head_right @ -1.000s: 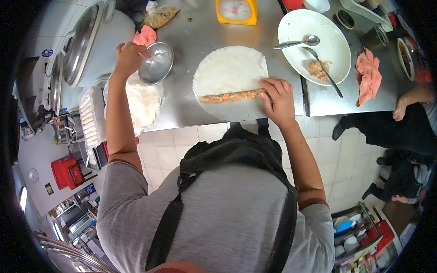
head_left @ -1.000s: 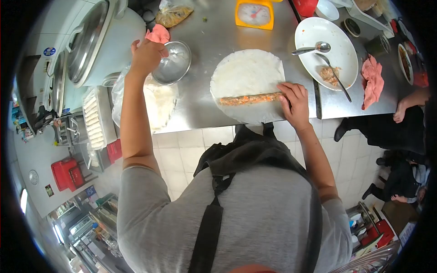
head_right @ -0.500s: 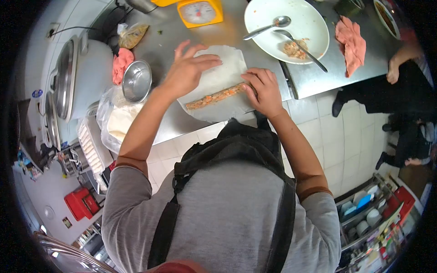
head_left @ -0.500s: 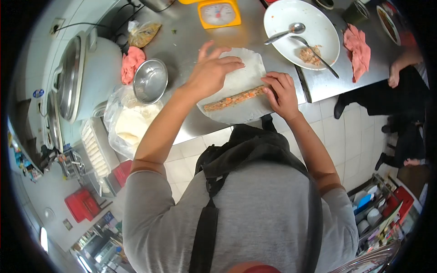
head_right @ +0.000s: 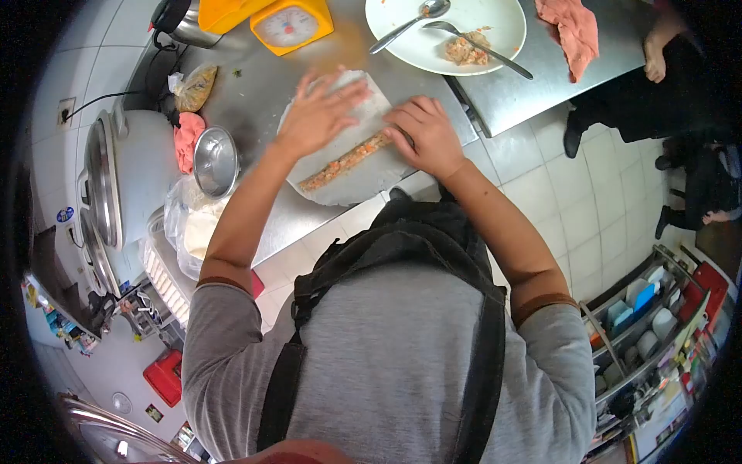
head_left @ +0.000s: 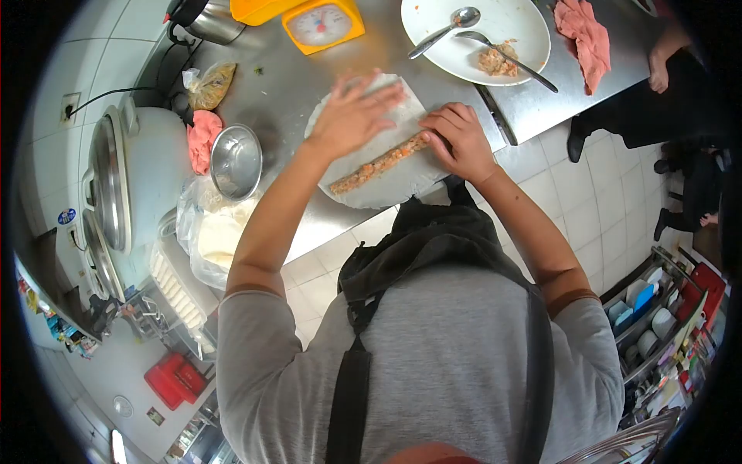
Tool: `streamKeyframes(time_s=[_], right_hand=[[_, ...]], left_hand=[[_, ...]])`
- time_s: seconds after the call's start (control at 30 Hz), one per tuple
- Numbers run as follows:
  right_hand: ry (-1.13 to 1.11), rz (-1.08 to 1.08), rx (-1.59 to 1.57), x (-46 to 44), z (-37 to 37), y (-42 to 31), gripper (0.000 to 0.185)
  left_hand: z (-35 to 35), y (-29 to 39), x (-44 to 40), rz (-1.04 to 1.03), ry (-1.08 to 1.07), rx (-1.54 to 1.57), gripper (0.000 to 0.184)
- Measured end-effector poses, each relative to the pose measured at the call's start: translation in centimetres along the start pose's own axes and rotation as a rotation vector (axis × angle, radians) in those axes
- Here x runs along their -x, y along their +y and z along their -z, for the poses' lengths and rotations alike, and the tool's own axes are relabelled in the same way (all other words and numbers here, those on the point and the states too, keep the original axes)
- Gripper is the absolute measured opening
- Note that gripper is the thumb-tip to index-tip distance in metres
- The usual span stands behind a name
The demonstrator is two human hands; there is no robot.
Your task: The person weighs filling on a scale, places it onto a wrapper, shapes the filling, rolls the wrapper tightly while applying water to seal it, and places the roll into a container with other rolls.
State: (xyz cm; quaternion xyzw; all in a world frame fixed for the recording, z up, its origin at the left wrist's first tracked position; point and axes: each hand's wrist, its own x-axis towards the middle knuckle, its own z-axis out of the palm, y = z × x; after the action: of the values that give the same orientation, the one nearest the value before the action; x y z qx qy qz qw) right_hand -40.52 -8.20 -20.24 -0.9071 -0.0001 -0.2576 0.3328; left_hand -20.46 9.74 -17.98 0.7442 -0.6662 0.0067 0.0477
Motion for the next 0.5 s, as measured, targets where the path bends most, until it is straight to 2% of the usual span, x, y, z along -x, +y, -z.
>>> streamKeyframes(time_s=[0.07,0.13,0.17,0.23,0.27,0.33,0.47,0.5], right_hand=[[0.003,0.002,-0.004,0.1,0.1,-0.2,0.017],[-0.022,-0.002,-0.004,0.0,0.3,-0.2,0.016],[-0.022,-0.003,-0.002,0.0,0.4,-0.2,0.016],[-0.01,0.018,-0.02,0.0,0.3,-0.1,0.015],[-0.01,0.017,-0.02,0.1,0.2,0.0,0.015],[0.024,0.046,-0.018,0.1,0.0,0.2,0.013],[0.029,0.027,-0.027,0.1,0.0,0.1,0.012],[0.016,0.014,-0.026,0.1,0.1,-0.1,0.011]], left_hand=[[0.8,-0.7,0.0,0.052,0.066,-0.073,0.048],[1.9,-1.3,-0.3,0.276,0.03,-0.217,0.051],[2.2,-0.8,-0.7,0.275,0.032,-0.216,0.051],[2.3,1.1,-1.3,0.083,0.075,-0.073,0.054],[2.0,1.9,-1.5,0.083,0.075,-0.073,0.054],[0.9,3.1,-1.6,-0.095,-0.074,0.027,0.058],[0.3,0.1,-1.2,-0.036,-0.046,-0.139,0.056],[0.8,-0.6,-1.2,0.065,-0.056,-0.22,0.056]])
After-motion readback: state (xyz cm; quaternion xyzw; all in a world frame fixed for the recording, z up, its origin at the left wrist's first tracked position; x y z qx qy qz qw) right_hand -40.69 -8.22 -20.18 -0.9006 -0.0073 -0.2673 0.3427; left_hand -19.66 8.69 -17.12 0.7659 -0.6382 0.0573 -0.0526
